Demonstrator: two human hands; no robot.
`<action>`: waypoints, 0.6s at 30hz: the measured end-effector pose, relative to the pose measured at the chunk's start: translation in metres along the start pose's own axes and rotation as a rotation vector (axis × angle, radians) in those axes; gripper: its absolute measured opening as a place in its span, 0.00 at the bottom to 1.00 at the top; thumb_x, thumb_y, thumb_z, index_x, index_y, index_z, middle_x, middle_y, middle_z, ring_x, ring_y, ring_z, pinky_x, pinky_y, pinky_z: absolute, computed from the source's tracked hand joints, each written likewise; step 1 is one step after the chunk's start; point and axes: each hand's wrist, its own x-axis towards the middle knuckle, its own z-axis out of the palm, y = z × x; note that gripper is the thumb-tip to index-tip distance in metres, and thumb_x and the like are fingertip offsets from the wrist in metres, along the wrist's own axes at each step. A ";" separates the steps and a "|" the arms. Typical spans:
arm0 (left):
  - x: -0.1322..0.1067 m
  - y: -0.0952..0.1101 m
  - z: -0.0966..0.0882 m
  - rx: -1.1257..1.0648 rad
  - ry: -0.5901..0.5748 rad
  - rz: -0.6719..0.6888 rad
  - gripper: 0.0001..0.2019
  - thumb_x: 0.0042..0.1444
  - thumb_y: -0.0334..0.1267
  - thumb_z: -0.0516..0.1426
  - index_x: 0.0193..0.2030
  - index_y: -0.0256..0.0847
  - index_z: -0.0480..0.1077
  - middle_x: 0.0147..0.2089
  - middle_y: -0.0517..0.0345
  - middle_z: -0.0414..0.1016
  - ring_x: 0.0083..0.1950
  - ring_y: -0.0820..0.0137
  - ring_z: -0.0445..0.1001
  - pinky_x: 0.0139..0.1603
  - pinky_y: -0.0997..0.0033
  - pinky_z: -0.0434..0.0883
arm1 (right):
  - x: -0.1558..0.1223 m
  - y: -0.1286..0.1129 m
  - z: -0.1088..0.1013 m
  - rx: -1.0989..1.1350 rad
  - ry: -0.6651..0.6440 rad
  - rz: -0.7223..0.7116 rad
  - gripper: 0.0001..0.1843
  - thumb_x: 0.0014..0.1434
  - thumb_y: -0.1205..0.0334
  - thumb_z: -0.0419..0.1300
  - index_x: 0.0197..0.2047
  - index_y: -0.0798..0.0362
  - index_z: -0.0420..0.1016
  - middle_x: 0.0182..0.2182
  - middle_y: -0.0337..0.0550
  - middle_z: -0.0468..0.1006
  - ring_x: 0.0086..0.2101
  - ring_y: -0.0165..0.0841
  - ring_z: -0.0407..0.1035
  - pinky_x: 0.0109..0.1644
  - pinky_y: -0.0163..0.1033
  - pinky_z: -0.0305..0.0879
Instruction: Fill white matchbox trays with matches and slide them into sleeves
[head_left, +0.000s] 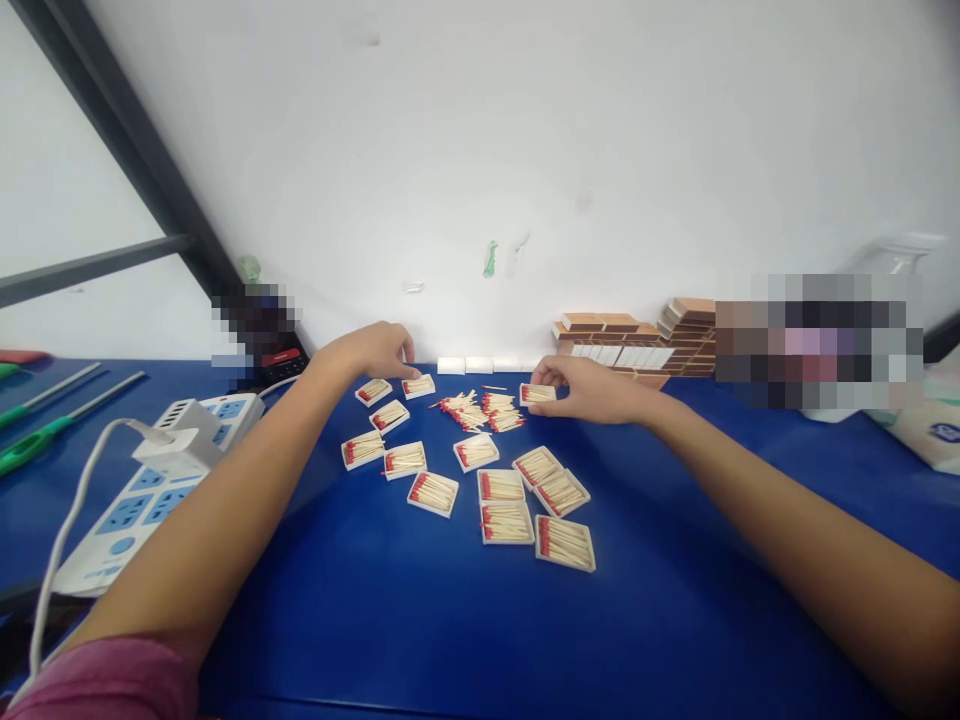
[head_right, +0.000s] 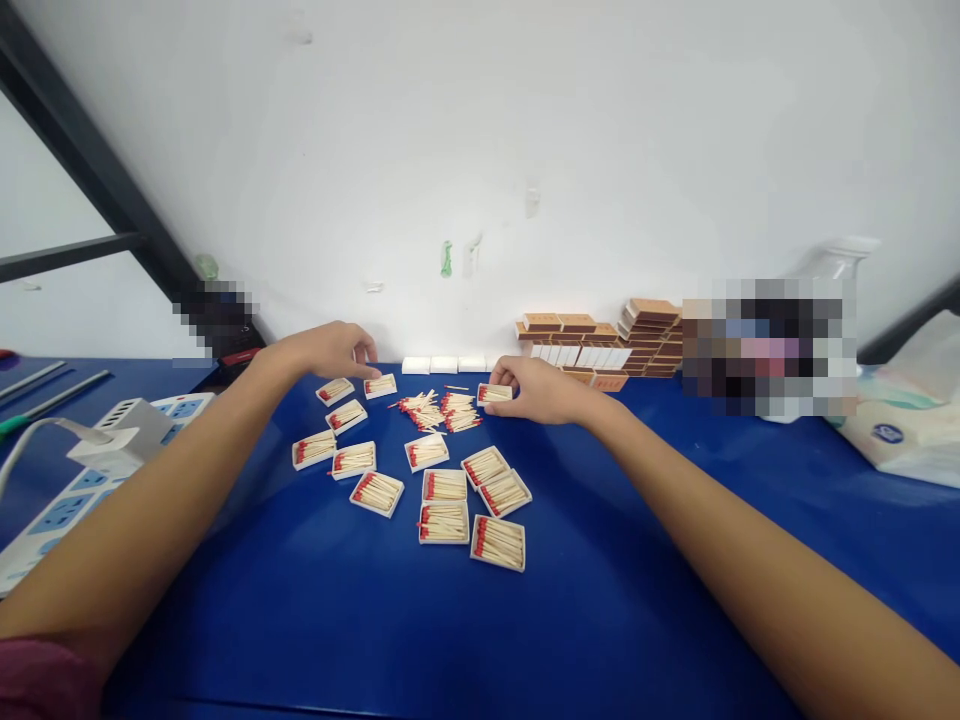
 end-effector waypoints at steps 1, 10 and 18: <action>0.000 -0.002 0.001 0.010 -0.029 -0.015 0.18 0.44 0.49 0.69 0.39 0.40 0.81 0.40 0.47 0.84 0.34 0.61 0.78 0.34 0.66 0.68 | 0.002 -0.001 0.002 0.034 0.014 -0.005 0.19 0.56 0.47 0.69 0.44 0.51 0.73 0.42 0.48 0.81 0.41 0.40 0.74 0.43 0.43 0.69; 0.003 0.012 0.013 0.040 -0.112 0.007 0.20 0.43 0.49 0.71 0.40 0.40 0.80 0.42 0.49 0.84 0.38 0.59 0.79 0.37 0.66 0.68 | 0.045 -0.004 0.021 0.104 0.155 -0.071 0.21 0.52 0.52 0.74 0.43 0.51 0.73 0.30 0.39 0.76 0.32 0.36 0.70 0.34 0.38 0.62; 0.011 0.027 0.033 0.001 0.055 0.143 0.28 0.50 0.44 0.69 0.57 0.38 0.73 0.48 0.48 0.81 0.43 0.60 0.78 0.41 0.67 0.68 | 0.053 -0.005 0.039 0.144 0.232 -0.171 0.18 0.53 0.56 0.72 0.44 0.50 0.72 0.36 0.40 0.78 0.38 0.38 0.71 0.40 0.40 0.62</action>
